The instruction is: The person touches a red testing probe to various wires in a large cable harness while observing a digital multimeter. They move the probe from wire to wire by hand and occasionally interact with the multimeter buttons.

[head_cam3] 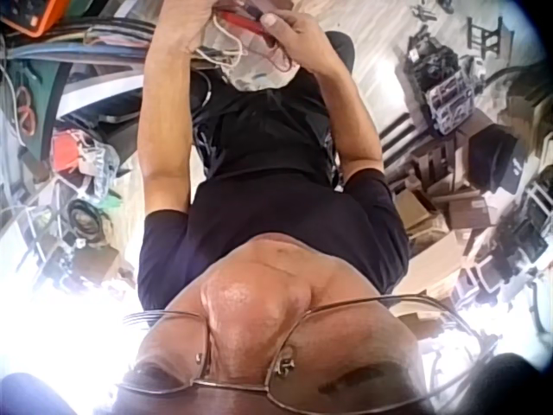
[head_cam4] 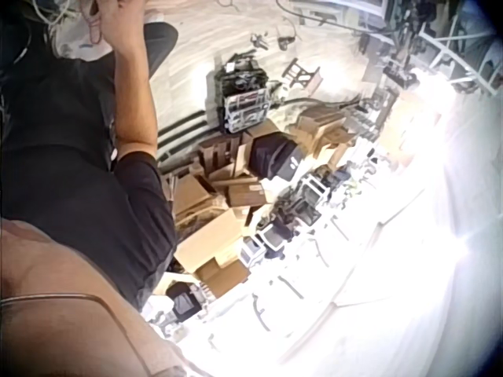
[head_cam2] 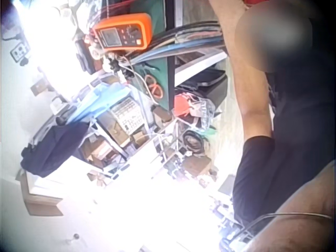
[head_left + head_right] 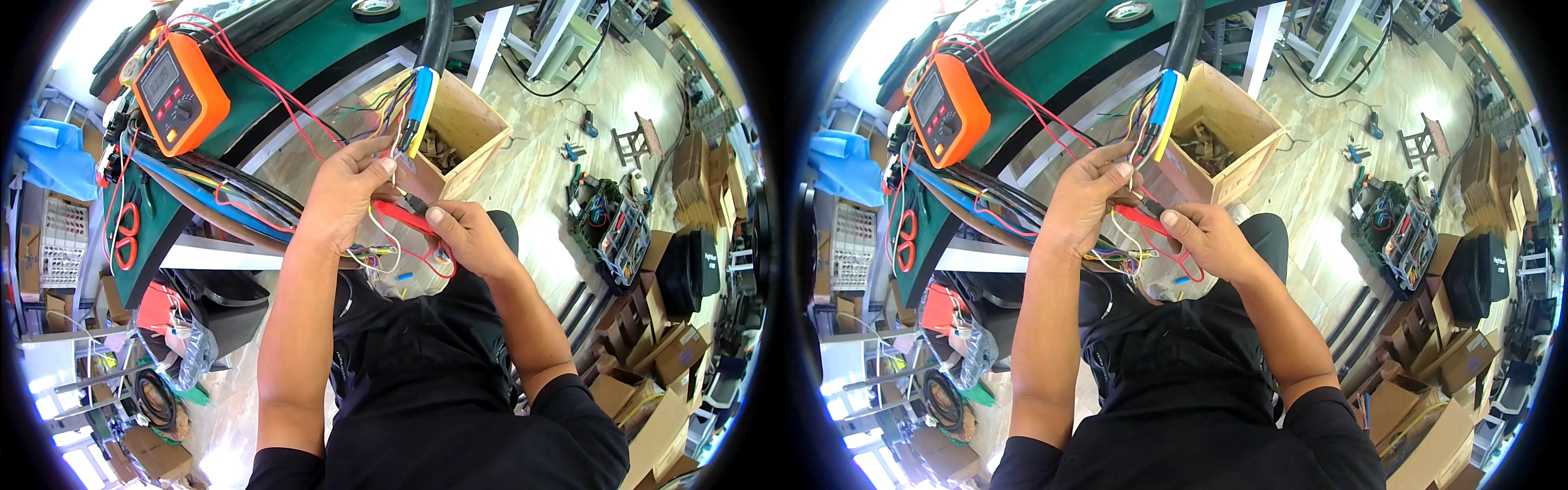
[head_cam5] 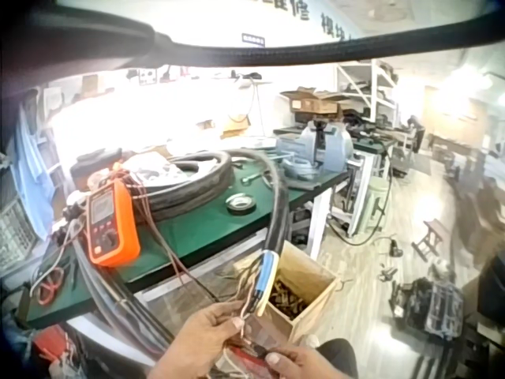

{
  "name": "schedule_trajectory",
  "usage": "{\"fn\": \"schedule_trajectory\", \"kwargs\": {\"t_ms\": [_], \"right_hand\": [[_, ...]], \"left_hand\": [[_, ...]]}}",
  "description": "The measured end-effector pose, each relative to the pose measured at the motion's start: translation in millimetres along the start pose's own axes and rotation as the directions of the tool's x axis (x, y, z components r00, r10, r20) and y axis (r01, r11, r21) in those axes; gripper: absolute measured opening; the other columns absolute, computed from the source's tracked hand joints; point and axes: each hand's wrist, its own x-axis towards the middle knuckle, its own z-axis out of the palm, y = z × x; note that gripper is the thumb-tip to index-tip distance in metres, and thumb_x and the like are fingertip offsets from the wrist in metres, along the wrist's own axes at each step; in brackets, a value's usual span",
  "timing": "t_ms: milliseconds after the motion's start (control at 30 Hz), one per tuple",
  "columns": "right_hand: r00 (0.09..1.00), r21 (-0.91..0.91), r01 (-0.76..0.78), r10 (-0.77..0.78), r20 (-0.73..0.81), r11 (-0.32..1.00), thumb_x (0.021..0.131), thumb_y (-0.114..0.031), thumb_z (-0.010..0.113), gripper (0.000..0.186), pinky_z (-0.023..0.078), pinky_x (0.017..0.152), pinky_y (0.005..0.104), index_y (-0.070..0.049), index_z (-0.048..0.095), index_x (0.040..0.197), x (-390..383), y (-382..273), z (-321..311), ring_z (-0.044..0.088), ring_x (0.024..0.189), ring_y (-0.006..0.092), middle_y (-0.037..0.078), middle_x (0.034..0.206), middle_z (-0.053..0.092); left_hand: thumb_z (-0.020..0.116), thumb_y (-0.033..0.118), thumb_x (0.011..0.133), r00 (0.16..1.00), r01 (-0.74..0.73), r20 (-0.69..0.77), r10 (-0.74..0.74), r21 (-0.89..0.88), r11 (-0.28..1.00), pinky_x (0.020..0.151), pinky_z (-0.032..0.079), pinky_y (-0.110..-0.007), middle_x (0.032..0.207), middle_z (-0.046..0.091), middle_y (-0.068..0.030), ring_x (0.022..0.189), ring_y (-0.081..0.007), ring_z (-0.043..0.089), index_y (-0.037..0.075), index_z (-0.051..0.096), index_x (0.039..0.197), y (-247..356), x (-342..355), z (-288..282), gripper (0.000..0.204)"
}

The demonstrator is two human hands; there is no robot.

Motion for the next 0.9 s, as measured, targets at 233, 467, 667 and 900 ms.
{"fn": "schedule_trajectory", "kwargs": {"t_ms": [233, 467, 667, 900], "right_hand": [[0.999, 0.028, -0.030, 0.031, -0.019, 0.999, 0.099, -0.043, 0.050, 0.050, 0.041, 0.059, 0.0272, 0.002, 0.062, 0.080, 3.6, -6.6, 4.8, 0.048, 0.066, 0.0092, 0.002, 0.067, 0.056], [0.999, 0.042, -0.039, 0.041, -0.025, 0.998, 0.099, -0.044, 0.050, 0.050, 0.041, 0.058, 0.0256, 0.000, 0.063, 0.080, 4.6, -0.3, 4.6, 0.050, 0.063, 0.0087, 0.003, 0.068, 0.059], [0.998, 0.059, -0.046, 0.048, -0.040, 0.997, 0.098, -0.042, 0.052, 0.049, 0.040, 0.058, 0.0261, 0.002, 0.063, 0.081, 5.1, -3.4, 5.5, 0.047, 0.065, 0.0088, 0.001, 0.068, 0.056], [0.991, 0.022, -0.117, 0.118, -0.059, 0.993, 0.097, -0.040, 0.050, 0.042, 0.037, 0.049, 0.0220, -0.002, 0.058, 0.083, 5.2, -7.8, 10.8, 0.045, 0.053, 0.0063, 0.001, 0.067, 0.055]], "left_hand": [[0.066, 0.018, 0.089, 1.000, 0.014, -0.006, -0.014, 0.036, 0.999, 0.074, 0.049, -0.028, 0.091, 0.065, -0.0087, 0.077, -0.0144, 0.060, -0.004, 0.053, 0.128, 1.2, -0.1, -2.7, 0.046], [0.063, 0.016, 0.090, 1.000, 0.001, 0.009, -0.001, 0.034, 0.999, 0.073, 0.048, -0.028, 0.090, 0.065, -0.0090, 0.076, -0.0140, 0.059, -0.005, 0.053, 0.128, -1.2, 1.1, -2.5, 0.044], [0.062, 0.015, 0.091, 1.000, -0.003, 0.003, 0.002, 0.061, 0.998, 0.074, 0.048, -0.029, 0.090, 0.065, -0.0089, 0.078, -0.0142, 0.058, -0.005, 0.053, 0.127, 1.3, -0.4, 0.7, 0.042], [0.056, 0.020, 0.095, 0.942, -0.196, -0.126, 0.310, 0.541, 0.818, 0.088, 0.048, -0.035, 0.110, 0.065, -0.0209, 0.100, -0.0255, 0.064, -0.007, 0.053, 0.127, -4.4, -15.3, 2.1, 0.041]]}}
